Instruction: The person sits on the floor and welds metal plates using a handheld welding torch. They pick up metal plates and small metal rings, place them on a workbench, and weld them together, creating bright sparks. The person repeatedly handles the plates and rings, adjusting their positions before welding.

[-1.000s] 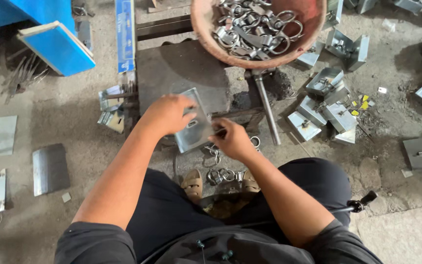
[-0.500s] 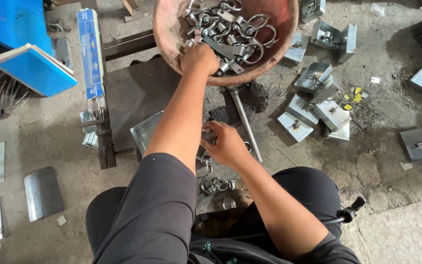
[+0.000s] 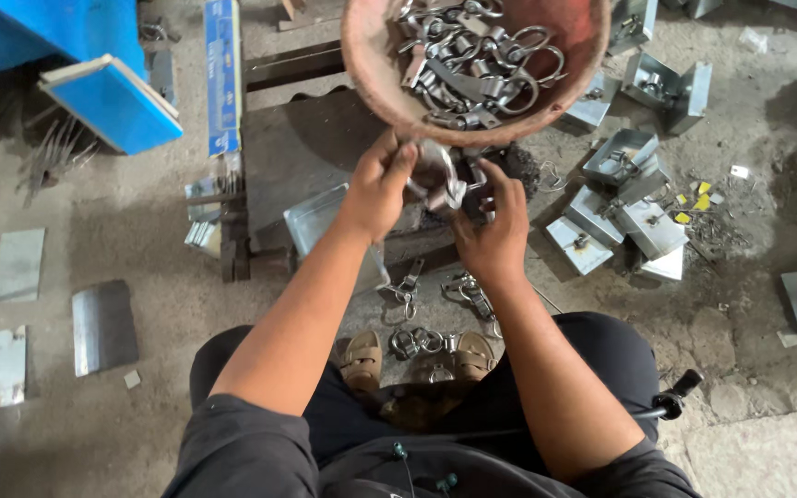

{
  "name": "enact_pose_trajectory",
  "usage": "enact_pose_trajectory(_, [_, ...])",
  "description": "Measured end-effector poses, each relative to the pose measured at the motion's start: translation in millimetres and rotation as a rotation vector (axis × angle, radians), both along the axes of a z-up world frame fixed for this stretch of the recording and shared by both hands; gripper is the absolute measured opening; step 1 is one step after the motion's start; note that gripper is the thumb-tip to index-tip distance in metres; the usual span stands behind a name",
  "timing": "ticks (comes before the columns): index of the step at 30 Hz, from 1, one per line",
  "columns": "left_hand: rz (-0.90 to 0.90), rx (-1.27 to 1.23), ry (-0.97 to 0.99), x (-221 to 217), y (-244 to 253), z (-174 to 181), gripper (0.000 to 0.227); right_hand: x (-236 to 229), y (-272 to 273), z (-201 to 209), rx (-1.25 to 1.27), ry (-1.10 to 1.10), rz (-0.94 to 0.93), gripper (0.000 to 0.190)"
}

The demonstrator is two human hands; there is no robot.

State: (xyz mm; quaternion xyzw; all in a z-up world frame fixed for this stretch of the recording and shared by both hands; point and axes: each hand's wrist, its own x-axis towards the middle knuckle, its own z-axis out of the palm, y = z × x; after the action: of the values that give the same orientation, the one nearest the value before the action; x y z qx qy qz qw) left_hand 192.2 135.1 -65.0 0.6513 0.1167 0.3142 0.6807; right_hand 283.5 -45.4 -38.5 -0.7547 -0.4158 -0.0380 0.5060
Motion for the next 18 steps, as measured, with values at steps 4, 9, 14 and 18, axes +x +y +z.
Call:
enact_pose_trajectory(4, [0.125, -0.207, 0.147, -55, -12, 21, 0.013, 3, -3, -16, -0.214, -0.047, 0.201, 0.075])
enact_pose_trajectory(9, [0.462, -0.143, 0.306, -122, 17, 14, 0.015, 42, -16, -36, -0.098, 0.242, -0.024, 0.046])
enact_pose_trajectory(14, [0.539, -0.172, 0.222, -137, 31, -22, 0.022, 97, -14, -26, 0.089, 0.346, -0.130, 0.031])
enact_pose_trajectory(18, [0.440, -0.323, 0.231, -130, 26, -36, 0.022, 139, 39, -3, -0.072, 0.020, -0.009, 0.029])
